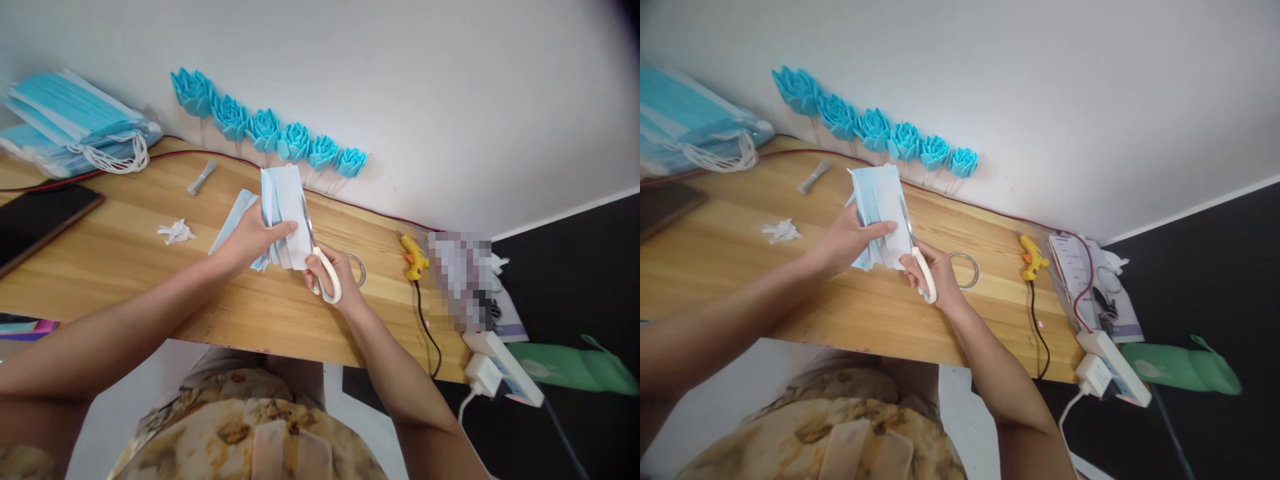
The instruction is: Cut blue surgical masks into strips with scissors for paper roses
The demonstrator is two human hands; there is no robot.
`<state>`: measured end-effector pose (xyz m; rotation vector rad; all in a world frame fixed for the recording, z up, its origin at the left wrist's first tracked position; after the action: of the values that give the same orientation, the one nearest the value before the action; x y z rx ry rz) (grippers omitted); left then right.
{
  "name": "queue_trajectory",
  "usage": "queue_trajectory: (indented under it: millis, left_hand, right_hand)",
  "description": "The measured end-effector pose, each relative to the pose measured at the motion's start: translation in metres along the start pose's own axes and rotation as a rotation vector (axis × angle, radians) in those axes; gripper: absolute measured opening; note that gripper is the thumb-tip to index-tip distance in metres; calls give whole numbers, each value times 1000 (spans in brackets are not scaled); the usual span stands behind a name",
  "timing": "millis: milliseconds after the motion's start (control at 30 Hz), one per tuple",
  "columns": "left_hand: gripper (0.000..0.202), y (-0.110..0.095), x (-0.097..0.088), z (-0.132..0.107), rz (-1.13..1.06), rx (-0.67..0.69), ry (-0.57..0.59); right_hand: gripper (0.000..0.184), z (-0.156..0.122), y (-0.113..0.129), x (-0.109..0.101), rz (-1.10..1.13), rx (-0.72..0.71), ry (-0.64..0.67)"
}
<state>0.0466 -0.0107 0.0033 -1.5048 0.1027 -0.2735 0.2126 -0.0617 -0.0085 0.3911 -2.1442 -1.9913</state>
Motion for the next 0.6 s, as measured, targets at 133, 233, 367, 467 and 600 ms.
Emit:
queue_trajectory:
  millis: [133,233,367,467,600]
  left_hand:
    - [41,1,0,0,-23,-17,-11]
    - [46,0,-2,1,-82,3,-31]
    - [49,-2,-3,2,-158,10,-30]
    - [47,-5,-2,2,-181,11,-29]
    - [46,-8,-1,0,-203,51,-3]
  right_hand:
    - [43,1,0,0,-16,11,-14]
    - [44,1,0,1,-26,25,-16]
    - [47,0,2,1,-50,10,-13]
    - [58,-2,6,2,-97,3,12]
    - [70,-3,12,1,-140,-24,55]
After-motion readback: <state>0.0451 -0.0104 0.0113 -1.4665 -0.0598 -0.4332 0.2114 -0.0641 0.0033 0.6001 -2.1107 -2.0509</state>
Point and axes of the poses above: each hand's wrist, its own z-axis towards the middle knuckle, its own x-axis out of the palm, y = z × x, the point moved 3 cm from there along z, towards the middle knuckle, and after that the axes turned 6 degrees about y, right-handed, at the moved point
